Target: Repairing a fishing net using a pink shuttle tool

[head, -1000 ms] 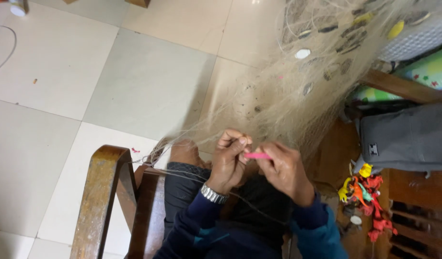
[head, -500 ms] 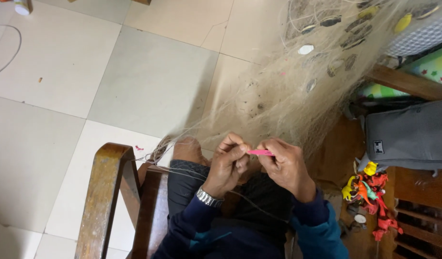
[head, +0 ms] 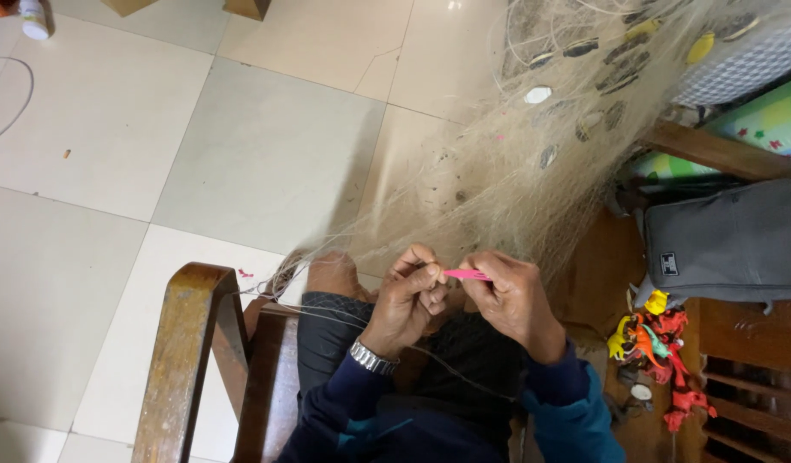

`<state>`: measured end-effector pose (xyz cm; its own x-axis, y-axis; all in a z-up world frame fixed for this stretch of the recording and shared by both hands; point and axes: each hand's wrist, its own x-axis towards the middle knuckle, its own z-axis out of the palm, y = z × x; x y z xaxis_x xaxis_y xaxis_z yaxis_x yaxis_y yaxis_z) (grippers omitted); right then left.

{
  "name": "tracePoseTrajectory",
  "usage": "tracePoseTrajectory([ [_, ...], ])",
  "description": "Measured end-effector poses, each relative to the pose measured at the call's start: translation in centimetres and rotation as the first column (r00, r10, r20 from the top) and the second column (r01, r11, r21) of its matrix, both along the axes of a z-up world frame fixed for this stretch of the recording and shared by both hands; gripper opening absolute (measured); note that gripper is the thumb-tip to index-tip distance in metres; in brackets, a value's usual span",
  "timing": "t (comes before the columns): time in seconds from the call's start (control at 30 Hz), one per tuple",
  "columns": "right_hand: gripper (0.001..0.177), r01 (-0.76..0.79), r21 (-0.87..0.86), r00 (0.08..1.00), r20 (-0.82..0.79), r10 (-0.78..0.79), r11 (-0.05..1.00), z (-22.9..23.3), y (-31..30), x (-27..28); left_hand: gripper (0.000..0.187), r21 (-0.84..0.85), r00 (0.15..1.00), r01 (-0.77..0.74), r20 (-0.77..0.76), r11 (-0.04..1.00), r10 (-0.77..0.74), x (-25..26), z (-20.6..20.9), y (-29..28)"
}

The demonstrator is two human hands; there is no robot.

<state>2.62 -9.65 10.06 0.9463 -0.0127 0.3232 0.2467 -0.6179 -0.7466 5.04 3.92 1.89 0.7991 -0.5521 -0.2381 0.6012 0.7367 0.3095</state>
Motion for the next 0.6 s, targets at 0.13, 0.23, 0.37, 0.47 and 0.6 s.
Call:
tracePoseTrajectory([
  [0.13, 0.005, -0.010, -0.034, 1.000, -0.017, 0.010, 0.999, -0.3, -0.2, -0.1, 0.015, -0.035, 1.000, 0.025, -0.001, 0.999, -0.025, 0.0, -0.2, 0.3],
  [0.23, 0.004, -0.022, -0.030, 1.000, -0.020, 0.022, 0.999, 0.2, 0.0, 0.0, 0.017, -0.066, 0.998, 0.068, 0.014, 0.996, -0.067, -0.1, 0.1, 0.5],
  [0.37, 0.014, 0.010, 0.028, 0.999, -0.042, -0.009, 1.000, 0.6, -0.4, -1.6, 0.015, -0.109, 0.997, 0.077, 0.032, 0.991, -0.074, 0.0, 0.2, 0.5],
  [0.47, 0.024, -0.020, 0.270, 0.999, -0.033, 0.029, 0.963, 1.7, -0.6, -5.0, 0.014, -0.100, 0.994, 0.103, 0.044, 0.990, -0.099, 0.2, 1.1, 1.2],
  [0.6, 0.036, -0.175, 0.529, 0.981, 0.020, 0.194, 0.830, 4.2, -1.4, -9.3, 0.012, -0.074, 0.991, 0.121, 0.066, 0.990, -0.116, 0.7, 1.2, 1.7],
])
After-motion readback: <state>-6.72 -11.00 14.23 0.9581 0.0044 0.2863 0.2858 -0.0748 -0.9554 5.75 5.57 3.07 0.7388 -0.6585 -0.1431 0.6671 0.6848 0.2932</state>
